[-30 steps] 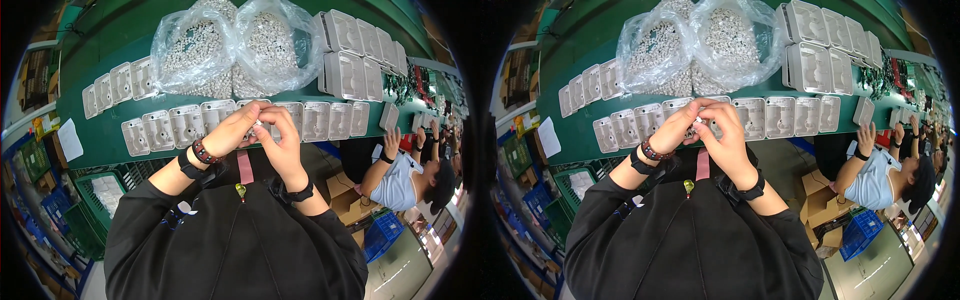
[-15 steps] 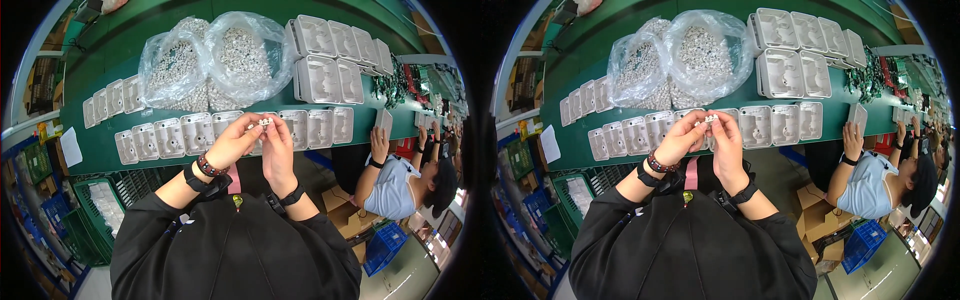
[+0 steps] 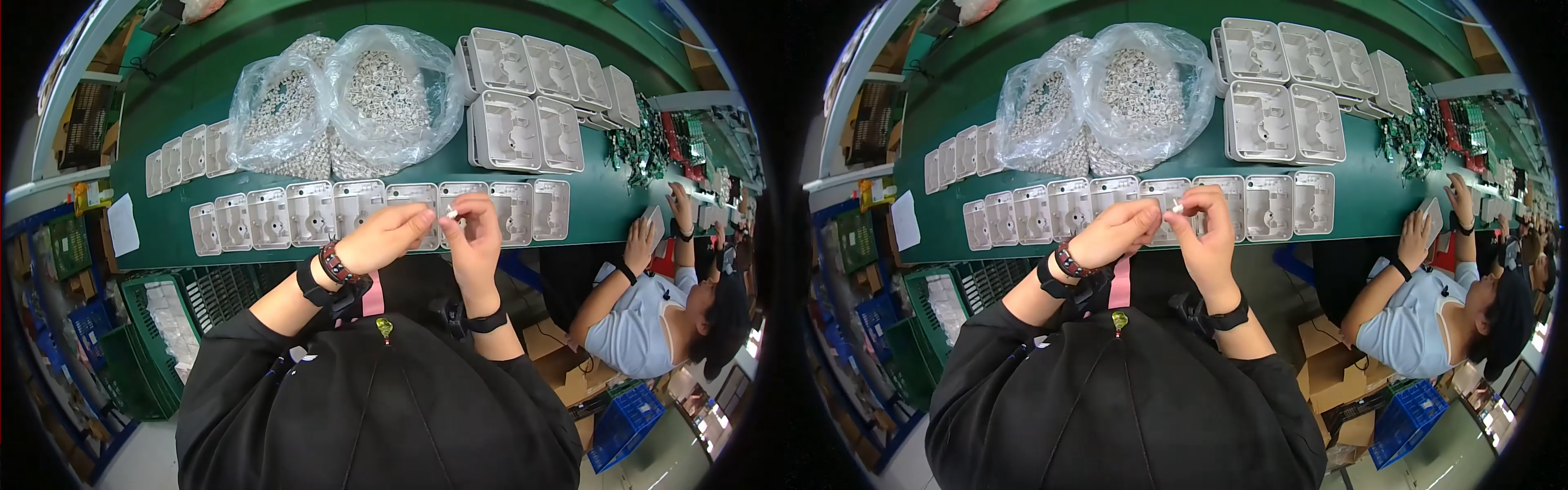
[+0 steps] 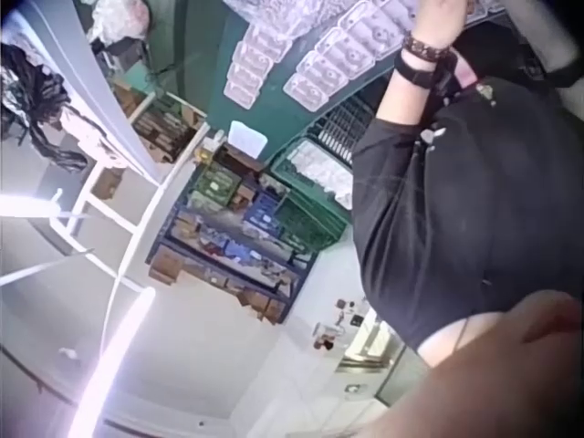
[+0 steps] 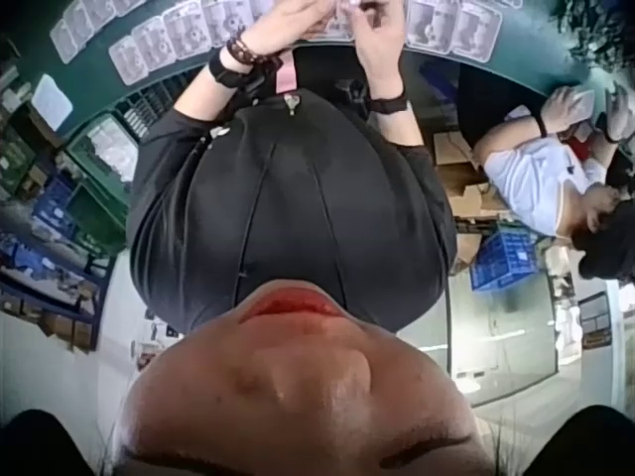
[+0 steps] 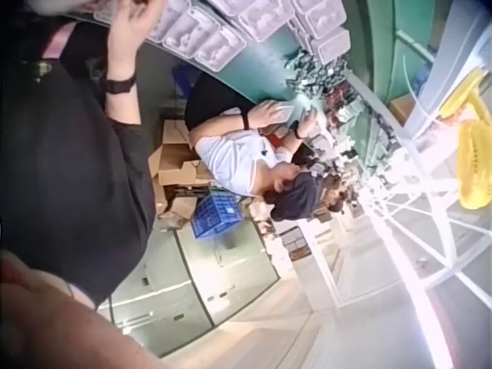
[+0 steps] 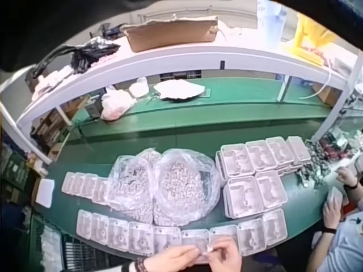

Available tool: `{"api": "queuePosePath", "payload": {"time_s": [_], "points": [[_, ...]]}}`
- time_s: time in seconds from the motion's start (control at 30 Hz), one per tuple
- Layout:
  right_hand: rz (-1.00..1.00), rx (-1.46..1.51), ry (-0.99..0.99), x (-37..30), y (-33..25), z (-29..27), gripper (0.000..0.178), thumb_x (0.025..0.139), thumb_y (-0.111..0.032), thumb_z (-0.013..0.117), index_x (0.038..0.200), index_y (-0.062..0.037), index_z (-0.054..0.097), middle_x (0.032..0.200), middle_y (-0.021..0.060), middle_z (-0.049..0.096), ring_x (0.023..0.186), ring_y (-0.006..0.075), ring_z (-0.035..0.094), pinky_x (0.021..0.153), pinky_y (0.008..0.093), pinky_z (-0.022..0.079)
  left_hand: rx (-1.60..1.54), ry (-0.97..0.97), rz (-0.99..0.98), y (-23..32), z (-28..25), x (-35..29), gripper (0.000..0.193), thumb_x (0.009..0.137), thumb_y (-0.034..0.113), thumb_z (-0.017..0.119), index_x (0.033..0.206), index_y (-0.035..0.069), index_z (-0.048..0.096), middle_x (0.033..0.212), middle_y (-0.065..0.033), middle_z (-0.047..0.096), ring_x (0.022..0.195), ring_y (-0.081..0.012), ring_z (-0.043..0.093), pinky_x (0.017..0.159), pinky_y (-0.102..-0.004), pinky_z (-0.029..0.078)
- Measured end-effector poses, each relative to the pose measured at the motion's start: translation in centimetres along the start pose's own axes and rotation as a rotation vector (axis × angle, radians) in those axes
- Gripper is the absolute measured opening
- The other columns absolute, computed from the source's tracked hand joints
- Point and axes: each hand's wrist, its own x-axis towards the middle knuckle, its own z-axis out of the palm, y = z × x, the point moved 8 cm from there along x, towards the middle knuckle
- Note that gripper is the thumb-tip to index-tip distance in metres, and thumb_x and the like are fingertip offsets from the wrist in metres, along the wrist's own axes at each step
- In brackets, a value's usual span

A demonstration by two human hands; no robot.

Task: The person arranges plastic housings on the table and inserts small white components from a bag into them by hand. They then place circuit boards into the housings before moving the assembled units into a green crate.

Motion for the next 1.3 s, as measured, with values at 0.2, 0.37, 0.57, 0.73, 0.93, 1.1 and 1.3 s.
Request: {"api": "queuePosePath", "payload": {"time_s": [0.2, 0.37, 0.57, 0.73, 0.93, 1.1, 1.3], "points": [[-0.274, -0.678, -0.264, -0.7, -2.9, 1.7, 0.017, 0.070, 0.001, 0.066, 0.083, -0.0019, 0.056, 0.087, 0.0084, 0.051, 0.073, 0.0203, 0.053, 0.061, 0.0289, 0.044, 0.411, 0.146, 0.143, 1.5, 0.0, -0.8, 0.025, 0.090, 0.030, 0.046, 0.081, 0.006, 0.050, 0.058, -0.0092, 0.047, 0.053, -0.0231, 0.048, 0.050, -0.0351, 0.037], [-0.182, -0.640, -0.432, -1.2, -1.7, 3.4, 0.016, 0.069, 0.004, 0.066, 0.082, -0.0007, 0.058, 0.086, 0.0087, 0.052, 0.073, 0.0177, 0.056, 0.061, 0.0256, 0.048, 0.538, 0.178, 0.106, 0.3, -1.6, -2.9, 0.022, 0.090, 0.026, 0.046, 0.086, 0.006, 0.053, 0.061, -0.0098, 0.051, 0.055, -0.0218, 0.051, 0.053, -0.0323, 0.040], [-0.079, -0.537, -0.593, -1.2, 1.4, 9.0, 0.014, 0.070, 0.004, 0.066, 0.081, -0.0005, 0.059, 0.088, 0.0088, 0.052, 0.075, 0.0183, 0.056, 0.061, 0.0260, 0.048, 0.604, 0.322, 0.046, -0.3, -6.1, -7.8, 0.020, 0.089, 0.023, 0.047, 0.086, 0.004, 0.054, 0.064, -0.0108, 0.054, 0.058, -0.0229, 0.055, 0.055, -0.0310, 0.042], [-0.041, -0.560, -0.804, -1.4, 4.1, 16.8, 0.013, 0.070, 0.003, 0.065, 0.079, -0.0010, 0.057, 0.089, 0.0088, 0.052, 0.078, 0.0209, 0.056, 0.065, 0.0285, 0.047, 0.611, 0.457, 0.158, -1.8, -10.7, -13.0, 0.020, 0.089, 0.024, 0.048, 0.085, 0.005, 0.053, 0.065, -0.0130, 0.054, 0.059, -0.0292, 0.055, 0.054, -0.0343, 0.042], [-0.216, -0.774, -0.899, 1.4, 8.3, 28.4, 0.013, 0.069, -0.001, 0.065, 0.076, -0.0029, 0.055, 0.089, 0.0089, 0.052, 0.080, 0.0260, 0.056, 0.067, 0.0323, 0.046, 0.364, 0.894, 0.232, -4.6, -22.5, -19.6, 0.021, 0.090, 0.025, 0.048, 0.090, 0.004, 0.046, 0.063, -0.0108, 0.052, 0.055, -0.0273, 0.054, 0.052, -0.0360, 0.041], [-0.504, -1.019, -0.696, 8.6, 13.2, 38.3, 0.013, 0.066, -0.005, 0.066, 0.075, -0.0066, 0.056, 0.093, 0.0077, 0.052, 0.082, 0.0274, 0.054, 0.066, 0.0361, 0.044, 0.005, 0.934, 0.286, -10.0, -35.7, -25.7, 0.019, 0.094, 0.025, 0.041, 0.085, 0.008, 0.040, 0.063, 0.0018, 0.039, 0.047, -0.0054, 0.034, 0.041, -0.0207, 0.029], [-0.747, -1.508, -0.751, 12.8, 23.2, 42.0, 0.010, 0.059, -0.013, 0.068, 0.064, -0.0100, 0.059, 0.103, 0.0022, 0.051, 0.100, 0.0204, 0.046, 0.080, 0.0338, 0.039, -0.383, 0.956, 0.244, -13.3, -44.5, -29.1, 0.019, 0.094, 0.025, 0.040, 0.084, 0.009, 0.040, 0.064, 0.0014, 0.038, 0.043, -0.0046, 0.031, 0.038, -0.0186, 0.024]]}}
